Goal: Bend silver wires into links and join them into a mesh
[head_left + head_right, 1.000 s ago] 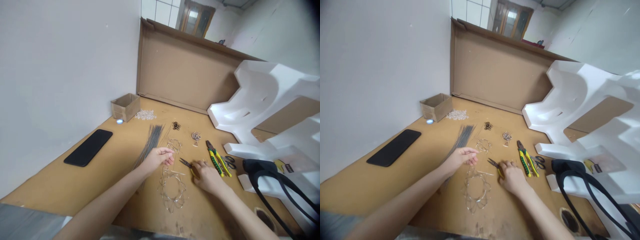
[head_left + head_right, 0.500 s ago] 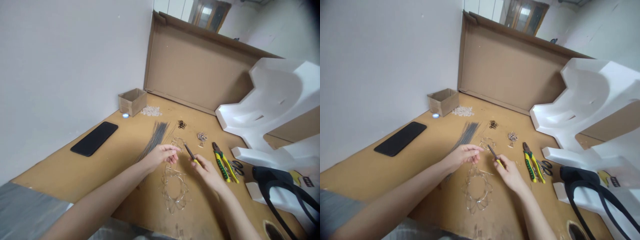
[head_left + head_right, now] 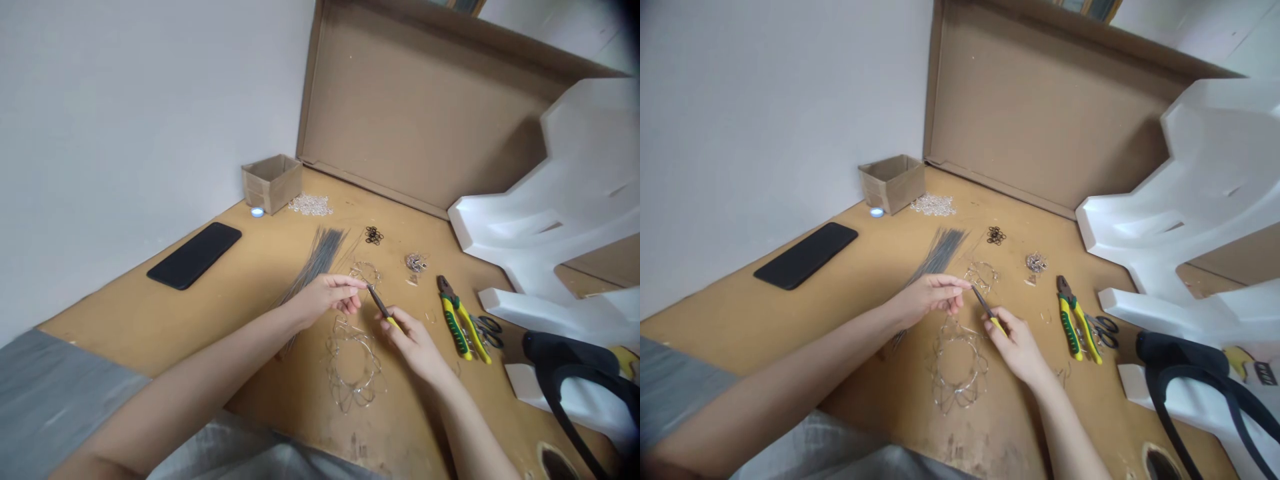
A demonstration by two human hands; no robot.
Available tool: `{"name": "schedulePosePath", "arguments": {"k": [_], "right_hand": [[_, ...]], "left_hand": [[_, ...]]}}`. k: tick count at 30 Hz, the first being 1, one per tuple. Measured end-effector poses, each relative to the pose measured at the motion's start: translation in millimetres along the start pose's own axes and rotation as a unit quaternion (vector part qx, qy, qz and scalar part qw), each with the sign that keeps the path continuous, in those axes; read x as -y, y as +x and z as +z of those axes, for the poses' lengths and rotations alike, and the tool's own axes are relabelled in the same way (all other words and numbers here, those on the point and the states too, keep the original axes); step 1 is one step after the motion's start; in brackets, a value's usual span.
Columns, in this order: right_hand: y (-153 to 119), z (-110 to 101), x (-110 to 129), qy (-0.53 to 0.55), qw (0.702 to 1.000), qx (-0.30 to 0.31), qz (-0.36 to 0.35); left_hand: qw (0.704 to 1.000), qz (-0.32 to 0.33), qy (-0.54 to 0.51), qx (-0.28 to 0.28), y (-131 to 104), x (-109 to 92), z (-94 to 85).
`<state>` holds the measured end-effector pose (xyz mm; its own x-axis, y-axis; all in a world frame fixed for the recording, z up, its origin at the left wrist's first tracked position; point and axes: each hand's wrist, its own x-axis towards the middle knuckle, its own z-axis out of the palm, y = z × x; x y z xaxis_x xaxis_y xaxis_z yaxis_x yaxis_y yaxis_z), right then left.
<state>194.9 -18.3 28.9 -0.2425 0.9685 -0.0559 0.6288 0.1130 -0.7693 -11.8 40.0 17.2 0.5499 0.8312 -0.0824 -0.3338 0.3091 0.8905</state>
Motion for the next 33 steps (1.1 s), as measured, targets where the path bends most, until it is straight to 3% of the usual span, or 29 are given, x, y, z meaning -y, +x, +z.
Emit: {"name": "schedulePosePath", "arguments": {"k": [10,25,28,33], "right_hand": [[0,-1,-3,-0.016,1.0,-0.002,-0.007],[-3,2,3,-0.152,0.988,-0.032,-0.009],[-4,6,8,-0.267,0.962,-0.06,0.006],[-1,15,19,-0.498,0.858,-0.121,0.029]], "left_hand": [[1.0,-0.016,-0.008,-0.002,-1,-1,1.4],[0.999,-0.015,0.045,-0.02,0,-1,4.6],[0.997,-0.006,0.067,-0.04,0,0,5.5],[0.997,-0.028,0.012,-0.067,1,5,3.2]]}}
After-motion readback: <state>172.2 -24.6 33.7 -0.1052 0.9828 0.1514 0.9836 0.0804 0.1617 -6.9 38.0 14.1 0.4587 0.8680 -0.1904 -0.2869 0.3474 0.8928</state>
